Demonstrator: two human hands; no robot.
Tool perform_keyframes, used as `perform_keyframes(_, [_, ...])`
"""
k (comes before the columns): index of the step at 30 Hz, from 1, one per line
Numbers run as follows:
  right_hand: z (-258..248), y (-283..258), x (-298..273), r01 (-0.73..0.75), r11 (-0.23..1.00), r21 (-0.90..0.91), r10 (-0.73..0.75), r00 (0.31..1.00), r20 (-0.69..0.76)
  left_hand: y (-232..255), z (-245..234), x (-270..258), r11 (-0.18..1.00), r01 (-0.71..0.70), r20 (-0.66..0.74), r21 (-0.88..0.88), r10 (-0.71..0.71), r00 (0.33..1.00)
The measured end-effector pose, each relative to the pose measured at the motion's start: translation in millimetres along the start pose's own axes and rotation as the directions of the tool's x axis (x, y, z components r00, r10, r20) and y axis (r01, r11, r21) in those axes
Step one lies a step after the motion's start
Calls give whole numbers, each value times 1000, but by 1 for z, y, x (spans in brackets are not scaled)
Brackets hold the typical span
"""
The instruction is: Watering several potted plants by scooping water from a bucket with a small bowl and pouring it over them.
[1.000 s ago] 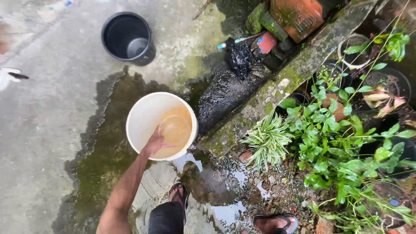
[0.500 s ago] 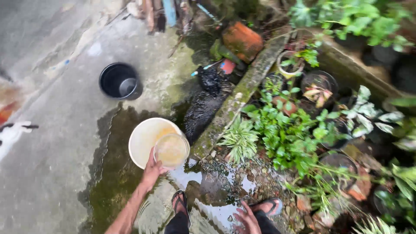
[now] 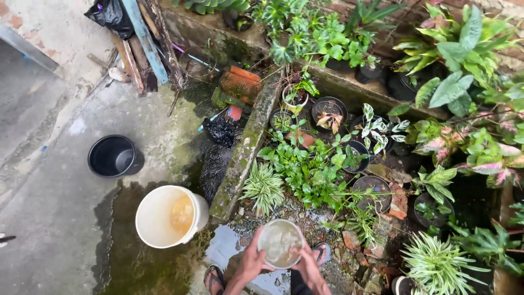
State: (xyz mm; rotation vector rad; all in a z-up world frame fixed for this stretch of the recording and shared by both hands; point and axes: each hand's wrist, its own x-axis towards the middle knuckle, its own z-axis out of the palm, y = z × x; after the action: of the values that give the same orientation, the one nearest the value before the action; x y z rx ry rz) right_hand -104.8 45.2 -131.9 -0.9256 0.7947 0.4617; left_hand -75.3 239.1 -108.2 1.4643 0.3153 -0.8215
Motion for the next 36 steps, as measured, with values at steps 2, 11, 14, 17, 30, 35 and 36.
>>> perform_keyframes(2, [-31, 10, 4, 54, 997, 59, -50, 997, -64, 20, 23, -3, 971, -48, -26, 233, 56, 998])
perform_keyframes(11, [-76, -12, 0, 331, 938, 107, -311, 936, -165, 79, 143, 47, 701, -220, 74, 678, 234, 970])
perform_keyframes(14, [-60, -34, -14, 333, 936, 112, -306, 930, -205, 41, 158, 100, 473, -72, 152, 878, -133, 979])
perform_keyframes(17, [-72, -36, 0, 354, 931, 88, -327, 917, -229, 58, 158, 111, 484, -30, 166, 874, -241, 956])
perform_keyframes(30, [-78, -46, 19, 370, 919, 138, -317, 899, -302, 141, 145, 65, 735, -254, 44, 628, 293, 955])
perform_keyframes(35, [-77, -50, -5, 387, 916, 106, -349, 898, -269, 41, 189, 126, 407, -131, 161, 904, -41, 986])
perform_keyframes(36, [-83, -46, -5, 384, 914, 129, -339, 900, -272, 17, 195, 146, 176, -144, 156, 974, -56, 986])
